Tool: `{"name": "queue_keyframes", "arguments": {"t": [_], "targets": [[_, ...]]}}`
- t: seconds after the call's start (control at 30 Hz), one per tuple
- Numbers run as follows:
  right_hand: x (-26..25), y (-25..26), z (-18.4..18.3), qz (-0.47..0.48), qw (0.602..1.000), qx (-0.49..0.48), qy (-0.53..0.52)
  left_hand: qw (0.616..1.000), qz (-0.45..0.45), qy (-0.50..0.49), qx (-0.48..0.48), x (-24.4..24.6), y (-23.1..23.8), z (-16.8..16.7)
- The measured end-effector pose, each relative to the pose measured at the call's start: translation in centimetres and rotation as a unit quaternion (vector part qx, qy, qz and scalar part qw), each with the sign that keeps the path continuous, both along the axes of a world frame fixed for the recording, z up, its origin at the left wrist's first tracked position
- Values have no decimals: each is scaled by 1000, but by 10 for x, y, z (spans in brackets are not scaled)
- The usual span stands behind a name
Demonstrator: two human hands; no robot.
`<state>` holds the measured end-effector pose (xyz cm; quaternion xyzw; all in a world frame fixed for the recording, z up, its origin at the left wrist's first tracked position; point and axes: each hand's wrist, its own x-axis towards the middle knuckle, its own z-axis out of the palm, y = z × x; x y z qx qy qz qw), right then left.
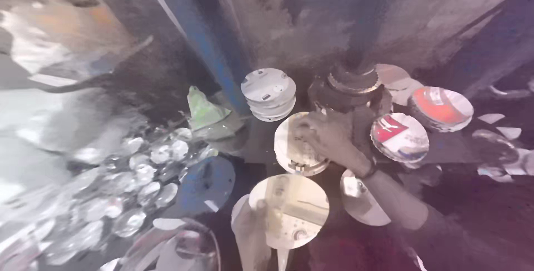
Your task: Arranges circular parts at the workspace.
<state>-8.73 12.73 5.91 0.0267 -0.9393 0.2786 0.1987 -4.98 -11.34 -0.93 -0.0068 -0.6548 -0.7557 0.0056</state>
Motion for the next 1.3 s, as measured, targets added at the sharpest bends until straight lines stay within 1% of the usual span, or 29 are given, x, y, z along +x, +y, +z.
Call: {"name": "queue_keyframes", "arguments": {"t": [0.07,0.1,0.13,0.2,0.27,0.33,0.37,0.4,0.43,0.47,0.53,0.57,0.6,0.63,0.67,0.7,0.73,0.77,0.8,0.87,0.9,0.93,0.97,1.03,1.13,1.2,1.27,1.3], "targets": [[-25,23,-17,-46,994,90,-31,997,64,-9,-34,0,-10,7],[-37,30,-28,-58,990,121,-51,995,96,-14,-32,-2,-13,10],[-45,33,-36,-64,987,135,-60,992,120,-13,-21,-6,-16,11],[-47,33,-31,-73,988,135,-31,989,150,0,10,-13,-18,11],[-32,32,-11,-69,995,68,30,989,146,28,28,-16,-21,4],[-16,39,7,-53,992,-44,110,991,64,106,39,-21,-32,-8],[-10,44,15,-41,988,-85,125,990,20,133,37,-25,-36,-13],[-6,49,19,-21,984,-108,138,990,3,136,47,-27,-34,-14],[-1,47,20,2,983,-130,129,989,-1,134,64,-26,-26,-12],[7,36,18,28,983,-153,99,989,2,124,74,-25,-15,-8],[26,2,9,122,971,-206,-15,991,-14,119,67,-20,6,-4],[30,-11,3,190,952,-228,-75,992,-15,117,48,-18,14,-5],[30,-17,-1,237,928,-258,-125,992,-7,115,42,-17,17,-6],[27,-15,-2,245,912,-294,-150,993,2,111,50,-17,18,-6],[22,-10,-1,207,915,-312,-153,993,16,100,61,-18,17,-6],[15,-1,0,148,937,-292,-121,993,25,84,79,-18,12,-6],[5,8,-3,91,966,-235,-64,993,28,67,94,-19,4,-9],[-6,17,-6,51,987,-155,-11,993,34,52,105,-22,-3,-11],[-17,23,-9,22,997,-77,14,992,33,44,112,-24,-9,-14],[-34,27,-20,-24,997,67,-17,993,19,42,113,-28,-20,-17],[-40,26,-26,-36,992,113,-45,992,14,41,121,-29,-23,-19],[-46,24,-33,-40,990,132,-36,990,12,34,137,-29,-24,-19],[-49,22,-35,-45,989,138,-4,987,19,17,156,-29,-24,-17],[-51,18,-31,-50,989,135,44,980,27,-23,195,-27,-21,-15],[-51,22,-31,-42,992,116,-25,966,-18,-40,255,-25,-23,-19],[-54,27,-36,-35,991,126,-32,967,-30,-55,248,-24,-21,-16],[-56,24,-32,-33,989,147,-8,976,-20,-66,205,-21,-18,-10],[-55,22,-29,-32,989,143,0,980,-22,-64,187,-18,-17,-9]]}}
